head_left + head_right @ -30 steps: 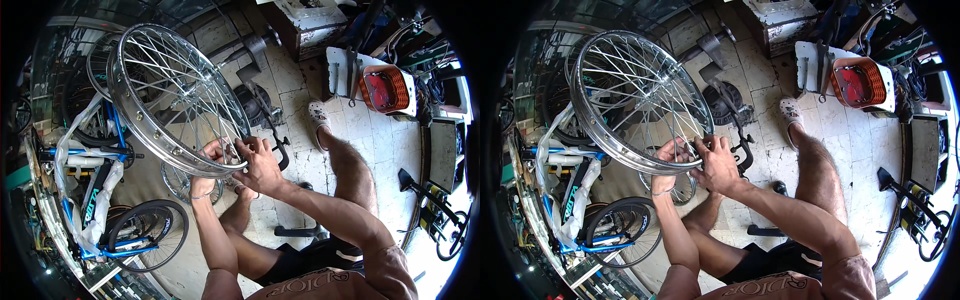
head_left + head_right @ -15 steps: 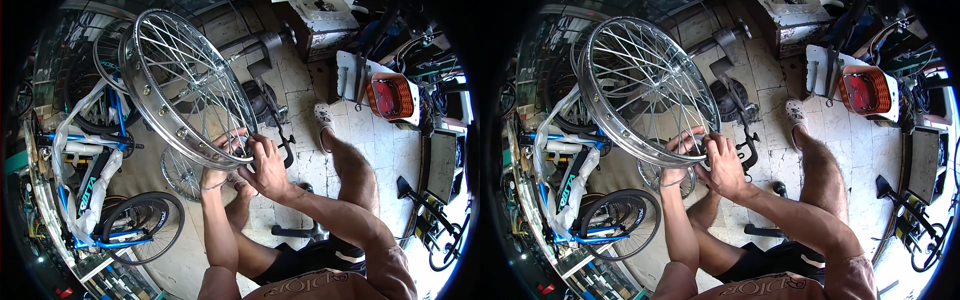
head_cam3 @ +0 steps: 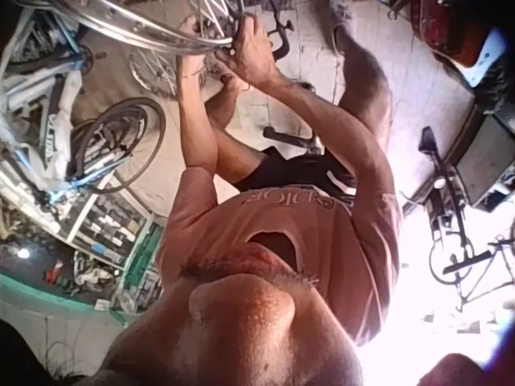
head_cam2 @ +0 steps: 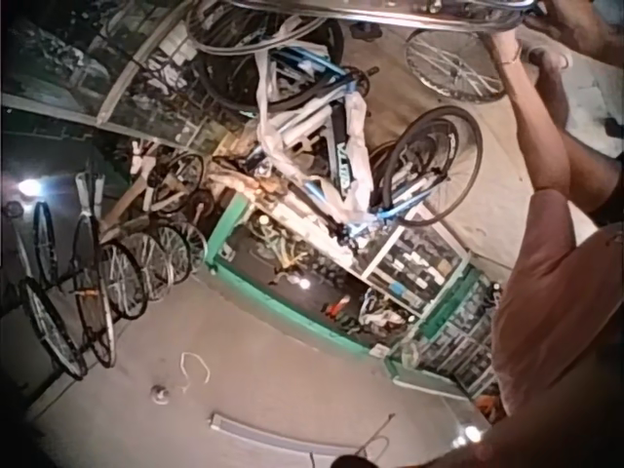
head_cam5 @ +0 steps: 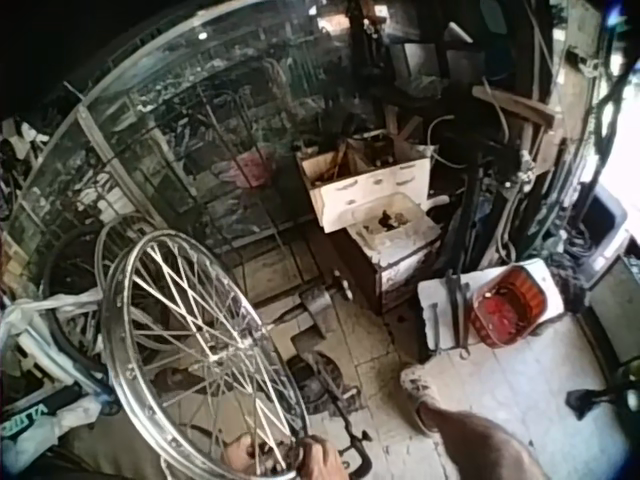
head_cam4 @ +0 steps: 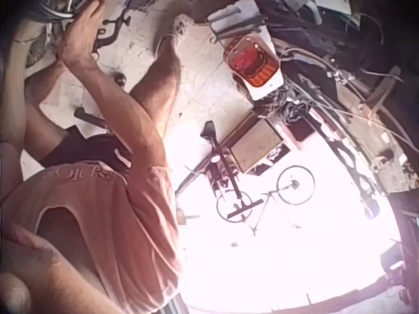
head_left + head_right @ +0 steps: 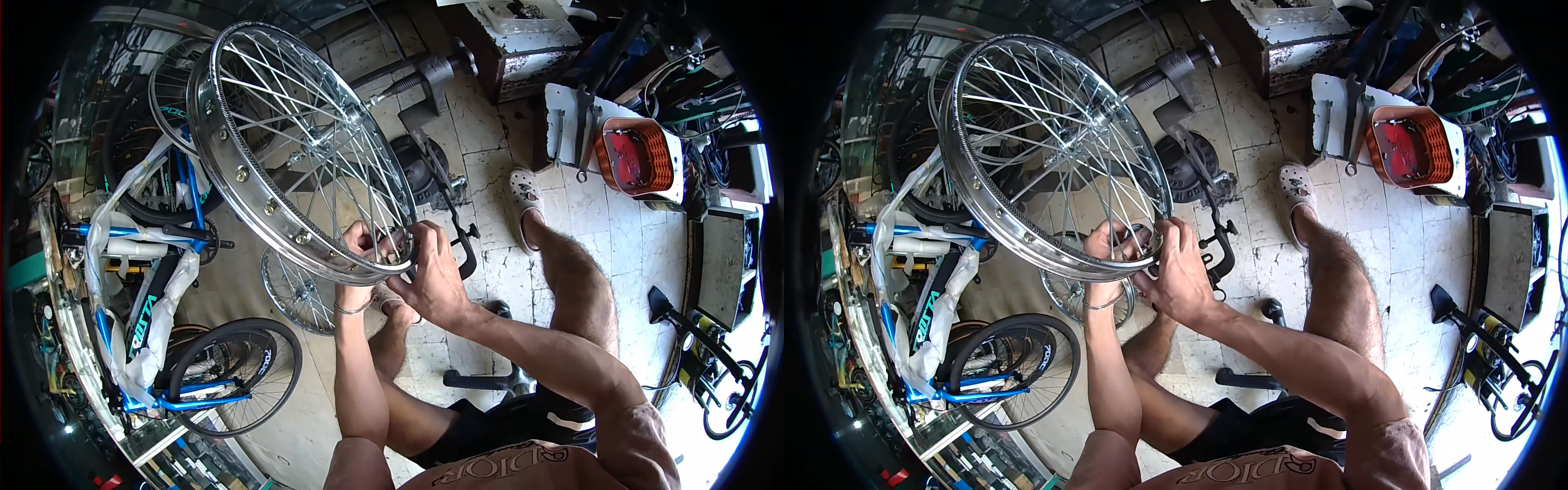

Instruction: The person uses a spoke wrench to adjust the tension of the spokes on a bicycle wheel mounted in a truing stand. They rotate the wheel to check for lateral wobbles and tighten or loosen specific nipples to align the rim.

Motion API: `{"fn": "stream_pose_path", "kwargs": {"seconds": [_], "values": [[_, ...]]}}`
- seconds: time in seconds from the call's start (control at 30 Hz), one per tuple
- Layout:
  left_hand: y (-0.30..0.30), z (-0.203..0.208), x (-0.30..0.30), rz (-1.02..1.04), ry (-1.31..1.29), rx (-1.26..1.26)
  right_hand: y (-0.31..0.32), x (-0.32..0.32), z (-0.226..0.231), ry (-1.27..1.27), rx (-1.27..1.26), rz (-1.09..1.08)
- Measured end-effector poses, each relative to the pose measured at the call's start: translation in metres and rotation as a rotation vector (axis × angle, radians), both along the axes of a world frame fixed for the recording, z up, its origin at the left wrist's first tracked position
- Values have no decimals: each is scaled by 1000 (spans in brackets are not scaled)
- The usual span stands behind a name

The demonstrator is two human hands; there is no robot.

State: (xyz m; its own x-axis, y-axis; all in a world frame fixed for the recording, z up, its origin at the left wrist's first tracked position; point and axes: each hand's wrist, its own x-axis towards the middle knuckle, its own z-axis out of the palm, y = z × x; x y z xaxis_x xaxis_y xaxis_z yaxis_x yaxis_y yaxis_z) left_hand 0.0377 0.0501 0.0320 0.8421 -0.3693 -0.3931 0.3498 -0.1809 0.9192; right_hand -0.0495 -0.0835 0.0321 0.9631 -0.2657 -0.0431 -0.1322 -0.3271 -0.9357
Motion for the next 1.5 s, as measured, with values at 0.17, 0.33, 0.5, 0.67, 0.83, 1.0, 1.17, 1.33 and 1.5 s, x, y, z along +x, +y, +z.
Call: {"fn": "stream_pose_path", "kwargs": {"seconds": [0.17, 0.33, 0.5, 0.67, 0.83, 1.0, 1.17, 1.33, 1.5], "values": [[6, 18, -2, -41, 43, 12, -1, -1, 1, 9, -19, 3], [2, -1, -15, 68, -126, 268, 2, -1, 0, 6, -21, 6], [-1, -10, -9, 248, -285, 156, -1, -2, 1, 20, 3, 14], [-9, -4, -5, 77, -41, 49, 2, 0, -2, 58, 0, -15], [-9, -3, 0, -1, 71, 17, 4, -1, -2, 85, 26, -29], [-6, 0, 5, -100, -21, 37, 2, -1, -1, 112, 7, -16], [-6, 15, 5, -41, 76, 5, 0, 1, -3, 98, -85, 16], [-15, -10, 5, -65, -124, 71, 5, -3, -5, 24, 32, -66], [-5, -15, 15, -248, -47, -50, 5, -3, -10, 33, -1, -9]]}}
